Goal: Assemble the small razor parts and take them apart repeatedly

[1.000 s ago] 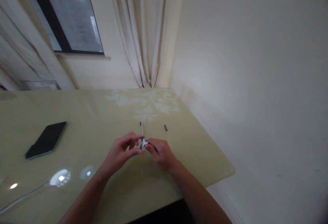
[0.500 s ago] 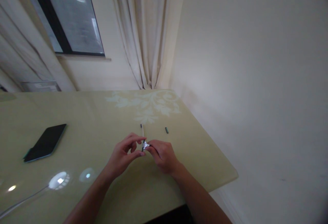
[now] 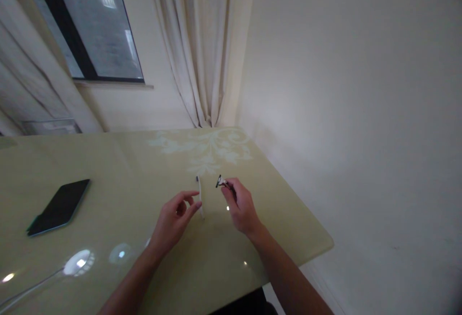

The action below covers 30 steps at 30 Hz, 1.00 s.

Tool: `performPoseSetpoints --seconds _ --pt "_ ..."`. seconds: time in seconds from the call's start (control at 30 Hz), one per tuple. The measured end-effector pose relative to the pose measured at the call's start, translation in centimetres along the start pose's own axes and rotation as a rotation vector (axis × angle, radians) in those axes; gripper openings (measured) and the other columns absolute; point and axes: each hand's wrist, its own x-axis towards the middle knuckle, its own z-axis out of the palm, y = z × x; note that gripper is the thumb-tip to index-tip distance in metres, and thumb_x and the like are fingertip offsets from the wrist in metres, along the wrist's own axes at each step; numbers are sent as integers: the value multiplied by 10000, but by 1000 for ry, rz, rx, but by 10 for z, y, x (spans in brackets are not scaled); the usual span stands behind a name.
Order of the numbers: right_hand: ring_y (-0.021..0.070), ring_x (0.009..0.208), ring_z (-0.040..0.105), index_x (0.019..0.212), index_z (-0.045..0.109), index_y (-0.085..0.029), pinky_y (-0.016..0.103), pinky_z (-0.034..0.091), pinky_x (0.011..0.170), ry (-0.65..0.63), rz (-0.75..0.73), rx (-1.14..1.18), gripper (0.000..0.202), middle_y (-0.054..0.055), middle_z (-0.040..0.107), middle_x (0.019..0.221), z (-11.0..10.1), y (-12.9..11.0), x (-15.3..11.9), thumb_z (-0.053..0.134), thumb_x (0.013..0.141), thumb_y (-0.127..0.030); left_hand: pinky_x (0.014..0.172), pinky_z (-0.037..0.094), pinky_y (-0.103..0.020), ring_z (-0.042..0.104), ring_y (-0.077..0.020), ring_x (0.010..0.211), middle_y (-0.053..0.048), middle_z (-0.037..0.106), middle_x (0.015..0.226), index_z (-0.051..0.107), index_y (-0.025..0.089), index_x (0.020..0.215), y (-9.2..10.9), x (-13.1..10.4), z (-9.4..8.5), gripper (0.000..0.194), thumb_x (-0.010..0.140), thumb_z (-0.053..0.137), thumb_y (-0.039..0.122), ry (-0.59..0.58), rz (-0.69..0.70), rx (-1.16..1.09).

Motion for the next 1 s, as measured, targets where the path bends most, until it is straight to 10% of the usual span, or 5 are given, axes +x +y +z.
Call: performPoseSetpoints --seconds 0.17,0.4,0.7,1.0 --pt "190 881 589 991 728 -183 298 467 788 96 2 -205 267 76 594 984 -43 40 43 560 996 -390 697 381 -324 564 -208 696 -32 613 734 579 203 773 -3 0 25 421 930 538 591 -54 -19 541" --pt "181 663 616 828 785 -172 281 431 629 -37 343 -273 240 29 681 687 -55 115 54 657 884 -368 699 346 -330 604 -219 719 -47 645 747 552 209 713 -1 0 30 291 950 468 355 -179 -55 745" --pt "207 757 692 855 768 -170 294 449 680 -51 420 -503 101 83 768 829 -42 120 46 748 834 -266 602 306 -289 560 -183 622 -36 630 704 518 216 718 -2 -4 24 291 963 448 356 -111 -63 652" --pt "169 685 581 778 712 -172 281 415 667 49 249 -488 338 55 666 761 -41 102 43 624 941 -454 630 375 -275 536 -154 623 6 557 678 469 229 731 12 -9 24 310 992 451 394 35 215 515"
